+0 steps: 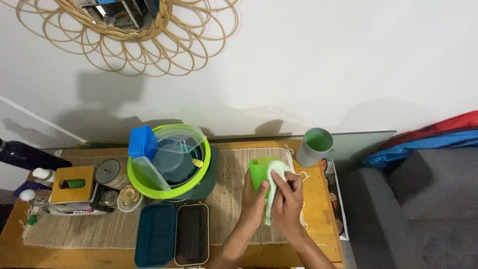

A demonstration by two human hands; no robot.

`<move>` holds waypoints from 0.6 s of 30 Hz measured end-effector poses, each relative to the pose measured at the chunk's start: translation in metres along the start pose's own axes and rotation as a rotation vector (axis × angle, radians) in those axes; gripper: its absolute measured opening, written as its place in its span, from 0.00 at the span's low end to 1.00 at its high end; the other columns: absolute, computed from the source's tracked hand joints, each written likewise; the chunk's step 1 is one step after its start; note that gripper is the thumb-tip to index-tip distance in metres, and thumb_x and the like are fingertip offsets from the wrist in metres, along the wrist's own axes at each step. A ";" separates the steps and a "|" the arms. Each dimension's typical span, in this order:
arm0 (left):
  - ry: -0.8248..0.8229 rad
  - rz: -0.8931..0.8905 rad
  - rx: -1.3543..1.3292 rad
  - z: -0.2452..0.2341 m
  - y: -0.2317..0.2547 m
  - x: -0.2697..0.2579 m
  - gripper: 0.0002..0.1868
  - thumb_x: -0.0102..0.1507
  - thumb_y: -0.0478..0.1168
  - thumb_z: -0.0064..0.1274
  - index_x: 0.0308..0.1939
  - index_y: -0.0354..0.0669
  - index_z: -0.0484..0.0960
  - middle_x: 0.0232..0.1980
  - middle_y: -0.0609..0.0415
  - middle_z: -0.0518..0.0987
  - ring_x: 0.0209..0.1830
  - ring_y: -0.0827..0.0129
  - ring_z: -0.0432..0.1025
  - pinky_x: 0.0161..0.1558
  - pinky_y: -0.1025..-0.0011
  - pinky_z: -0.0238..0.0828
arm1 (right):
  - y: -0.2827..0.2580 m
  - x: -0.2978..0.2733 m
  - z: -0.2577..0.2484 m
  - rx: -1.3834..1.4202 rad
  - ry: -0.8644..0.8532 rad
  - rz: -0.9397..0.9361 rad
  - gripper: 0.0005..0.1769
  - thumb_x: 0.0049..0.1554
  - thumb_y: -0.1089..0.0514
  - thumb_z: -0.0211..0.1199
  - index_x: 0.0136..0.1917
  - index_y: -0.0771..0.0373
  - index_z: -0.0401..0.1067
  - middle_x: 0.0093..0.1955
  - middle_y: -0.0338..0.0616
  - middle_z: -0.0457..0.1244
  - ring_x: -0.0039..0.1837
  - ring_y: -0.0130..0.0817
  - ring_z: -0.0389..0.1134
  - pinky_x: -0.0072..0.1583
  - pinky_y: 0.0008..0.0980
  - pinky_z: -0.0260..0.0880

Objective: The person wipes the exterior of a light blue cup and then a green cup using a light green cloth on a wooden table. The person rotates each cup while wiping and places them back on the table after finishing.

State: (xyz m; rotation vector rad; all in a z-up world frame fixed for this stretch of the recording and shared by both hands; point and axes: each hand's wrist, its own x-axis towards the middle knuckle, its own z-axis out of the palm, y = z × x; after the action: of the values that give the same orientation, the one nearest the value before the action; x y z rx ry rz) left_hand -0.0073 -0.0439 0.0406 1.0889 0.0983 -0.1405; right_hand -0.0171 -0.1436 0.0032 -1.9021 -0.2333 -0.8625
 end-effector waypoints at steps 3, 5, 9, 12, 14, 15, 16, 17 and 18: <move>0.048 -0.036 -0.050 -0.016 -0.030 0.011 0.43 0.50 0.58 0.65 0.65 0.41 0.73 0.51 0.47 0.80 0.49 0.61 0.76 0.47 0.66 0.79 | 0.003 0.005 -0.001 0.008 0.005 0.004 0.22 0.66 0.71 0.48 0.69 0.58 0.71 0.53 0.47 0.54 0.59 0.43 0.58 0.64 0.40 0.64; 0.018 -0.021 -0.049 -0.016 -0.027 0.011 0.43 0.51 0.60 0.64 0.65 0.42 0.73 0.52 0.49 0.81 0.50 0.62 0.75 0.50 0.66 0.76 | 0.007 0.008 -0.003 0.042 0.018 0.079 0.25 0.65 0.72 0.46 0.71 0.57 0.69 0.53 0.46 0.55 0.58 0.41 0.58 0.60 0.36 0.62; -0.018 0.022 -0.180 -0.008 -0.018 0.011 0.44 0.59 0.61 0.51 0.74 0.45 0.63 0.64 0.44 0.75 0.60 0.58 0.71 0.58 0.60 0.69 | 0.009 0.007 -0.005 0.067 0.038 0.162 0.29 0.63 0.75 0.43 0.73 0.59 0.67 0.54 0.49 0.58 0.59 0.41 0.61 0.62 0.34 0.61; 0.007 -0.003 -0.036 -0.007 -0.017 0.009 0.51 0.51 0.68 0.57 0.71 0.44 0.66 0.56 0.47 0.79 0.54 0.60 0.74 0.54 0.62 0.75 | 0.009 -0.005 -0.002 -0.043 0.016 0.045 0.24 0.66 0.72 0.48 0.70 0.57 0.71 0.51 0.48 0.56 0.58 0.44 0.60 0.56 0.36 0.61; -0.001 0.027 -0.024 -0.012 -0.025 0.012 0.43 0.54 0.62 0.60 0.67 0.44 0.69 0.54 0.48 0.80 0.53 0.61 0.75 0.52 0.64 0.75 | 0.004 -0.002 -0.002 -0.049 0.025 0.005 0.22 0.66 0.70 0.49 0.68 0.57 0.72 0.53 0.48 0.56 0.59 0.44 0.60 0.56 0.36 0.63; -0.006 0.057 -0.012 -0.013 -0.029 0.013 0.35 0.57 0.56 0.62 0.62 0.43 0.73 0.52 0.50 0.81 0.52 0.62 0.77 0.50 0.66 0.75 | 0.001 0.000 -0.002 -0.053 0.033 -0.034 0.19 0.67 0.68 0.50 0.67 0.57 0.74 0.54 0.48 0.56 0.59 0.45 0.61 0.57 0.37 0.64; -0.009 0.055 -0.012 -0.014 -0.029 0.013 0.35 0.57 0.56 0.62 0.62 0.43 0.73 0.52 0.50 0.81 0.52 0.62 0.77 0.50 0.66 0.75 | 0.003 0.001 -0.003 -0.056 0.034 -0.032 0.19 0.67 0.68 0.50 0.67 0.57 0.74 0.54 0.48 0.56 0.59 0.45 0.61 0.57 0.37 0.64; -0.024 0.017 -0.018 -0.015 -0.029 0.013 0.37 0.55 0.58 0.63 0.62 0.42 0.75 0.51 0.51 0.81 0.50 0.63 0.76 0.49 0.67 0.75 | 0.005 0.003 -0.004 -0.047 0.055 0.013 0.20 0.67 0.70 0.49 0.68 0.58 0.73 0.53 0.49 0.56 0.60 0.45 0.61 0.58 0.36 0.63; -0.038 -0.020 -0.026 -0.017 -0.029 0.012 0.39 0.53 0.60 0.63 0.61 0.41 0.76 0.49 0.52 0.81 0.48 0.65 0.76 0.48 0.68 0.75 | 0.006 0.003 -0.005 -0.036 0.073 0.058 0.21 0.67 0.71 0.49 0.69 0.60 0.72 0.53 0.49 0.55 0.60 0.45 0.61 0.60 0.36 0.63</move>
State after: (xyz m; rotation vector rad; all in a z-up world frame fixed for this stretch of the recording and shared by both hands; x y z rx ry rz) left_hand -0.0004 -0.0429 0.0061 1.0596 0.0770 -0.1772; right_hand -0.0139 -0.1515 0.0025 -1.8979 -0.1183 -0.9006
